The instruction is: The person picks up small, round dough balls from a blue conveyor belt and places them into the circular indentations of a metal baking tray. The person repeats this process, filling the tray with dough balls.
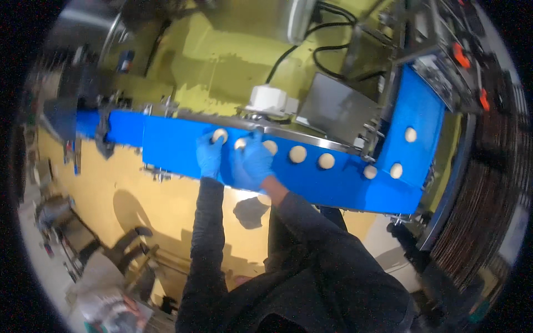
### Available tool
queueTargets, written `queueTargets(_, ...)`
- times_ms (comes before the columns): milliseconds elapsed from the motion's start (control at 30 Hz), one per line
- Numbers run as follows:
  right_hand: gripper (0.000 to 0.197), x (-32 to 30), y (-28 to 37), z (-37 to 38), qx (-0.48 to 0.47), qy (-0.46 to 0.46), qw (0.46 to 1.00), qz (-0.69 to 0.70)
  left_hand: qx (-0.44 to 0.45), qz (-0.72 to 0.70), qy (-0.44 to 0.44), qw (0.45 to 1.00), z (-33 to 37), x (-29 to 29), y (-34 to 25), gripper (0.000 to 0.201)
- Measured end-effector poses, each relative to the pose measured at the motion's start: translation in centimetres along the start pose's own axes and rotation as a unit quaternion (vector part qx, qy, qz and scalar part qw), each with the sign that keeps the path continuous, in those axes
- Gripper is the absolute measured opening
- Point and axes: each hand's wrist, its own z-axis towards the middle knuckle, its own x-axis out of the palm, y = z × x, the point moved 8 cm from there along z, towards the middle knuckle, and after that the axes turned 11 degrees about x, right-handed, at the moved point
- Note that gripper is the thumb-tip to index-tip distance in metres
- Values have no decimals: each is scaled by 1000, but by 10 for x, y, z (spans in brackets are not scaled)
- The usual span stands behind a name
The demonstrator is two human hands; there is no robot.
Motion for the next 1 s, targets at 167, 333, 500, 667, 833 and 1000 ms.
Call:
queueTargets(167,23,9,-31,-25,-29,24,916,400,11,-124,-40,991,-42,21,-87,31)
queueTargets(333,46,-141,-133,-94,83,-12,880,468,132,-203,-20,970,-44,17,-146,55)
queueTargets(500,56,-431,-266,-282,158,-245,841,455,336,-212,152,905,-133,71,-527,59)
queueTargets(667,52,-677,-352,-479,112,-491,804,316,526,-309,404,681,-306,166,-808,54)
queueTargets(833,36,-817,-519,-550,236,-481,771,345,595,-260,573,500,-461,311,-989,50)
queueTargets(1000,31,-859,-678,-516,239,-417,787,386,591,-92,688,411,-555,431,-1040,47)
